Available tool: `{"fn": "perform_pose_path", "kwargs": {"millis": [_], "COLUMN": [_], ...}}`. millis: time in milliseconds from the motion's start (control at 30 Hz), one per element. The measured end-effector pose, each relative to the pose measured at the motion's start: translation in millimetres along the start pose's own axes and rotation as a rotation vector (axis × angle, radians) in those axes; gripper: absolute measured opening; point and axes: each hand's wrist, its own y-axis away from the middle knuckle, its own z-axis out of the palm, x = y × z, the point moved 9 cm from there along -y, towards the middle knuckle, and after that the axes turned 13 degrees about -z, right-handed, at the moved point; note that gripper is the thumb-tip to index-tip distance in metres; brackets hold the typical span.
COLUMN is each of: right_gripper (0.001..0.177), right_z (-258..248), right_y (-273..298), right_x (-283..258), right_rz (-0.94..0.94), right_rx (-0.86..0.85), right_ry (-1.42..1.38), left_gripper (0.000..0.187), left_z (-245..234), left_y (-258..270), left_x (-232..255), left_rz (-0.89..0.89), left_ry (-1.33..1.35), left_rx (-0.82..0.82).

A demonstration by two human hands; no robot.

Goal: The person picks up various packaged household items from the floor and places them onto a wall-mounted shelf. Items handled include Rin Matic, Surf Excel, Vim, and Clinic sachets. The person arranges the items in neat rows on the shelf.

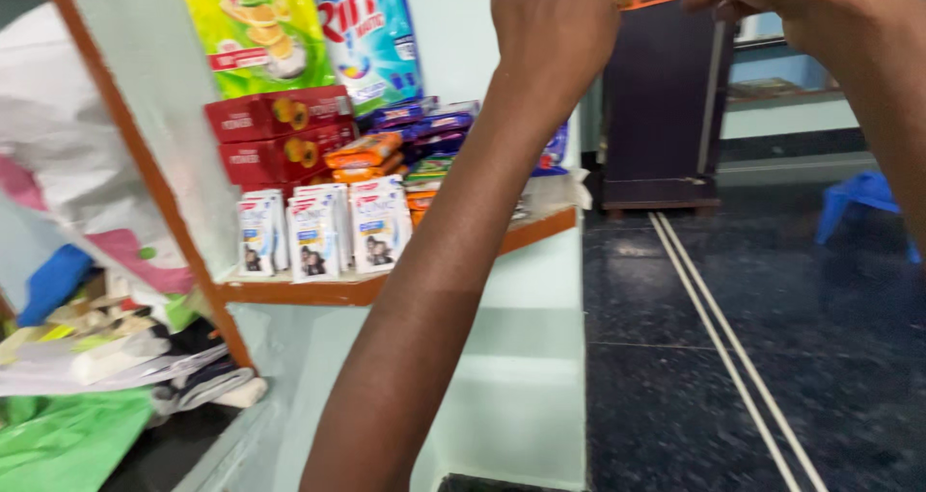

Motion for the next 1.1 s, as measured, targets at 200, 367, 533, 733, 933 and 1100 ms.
{"fn": "perform_pose_path", "kwargs": {"millis": [200, 367, 533, 733, 933, 1100], "right_gripper": [0.024, 0.028, 0.051, 0.057, 0.059, 0.059], "right_z": [-47.8, -78.6, -98.1, -82.6, -42.7, -25.4], "right_y": [50.8, 95.1, 130.4, 175.0, 230.8, 299.5], "right_x": [41.8, 73.4, 95.5, 163.7, 231.5, 300.7], "right_rz": [0.124, 0.221, 0.21, 0.387, 0.379, 0.481], "right_rx": [0.013, -0.013, 0.001, -0.053, -0.161, -0.24], "right_ry": [0.054, 0.11, 0.098, -0.012, -0.092, -0.096], "left_gripper": [0.024, 0.021, 0.019, 0.026, 0.031, 0.041], "left_z": [25.1, 44.9, 87.3, 137.6, 175.4, 212.3], "left_y": [24.3, 71.5, 132.9, 224.7, 333.6, 451.9], "left_x": [63.9, 112.9, 153.6, 185.0, 194.3, 204.0], "left_rz": [-0.143, -0.161, -0.215, -0.253, -0.271, -0.237], "left_ry": [0.073, 0.119, 0.205, 0.196, 0.177, 0.105], "left_rx": [-0.23, -0.348, -0.617, -0.856, -0.984, -1.247]}}
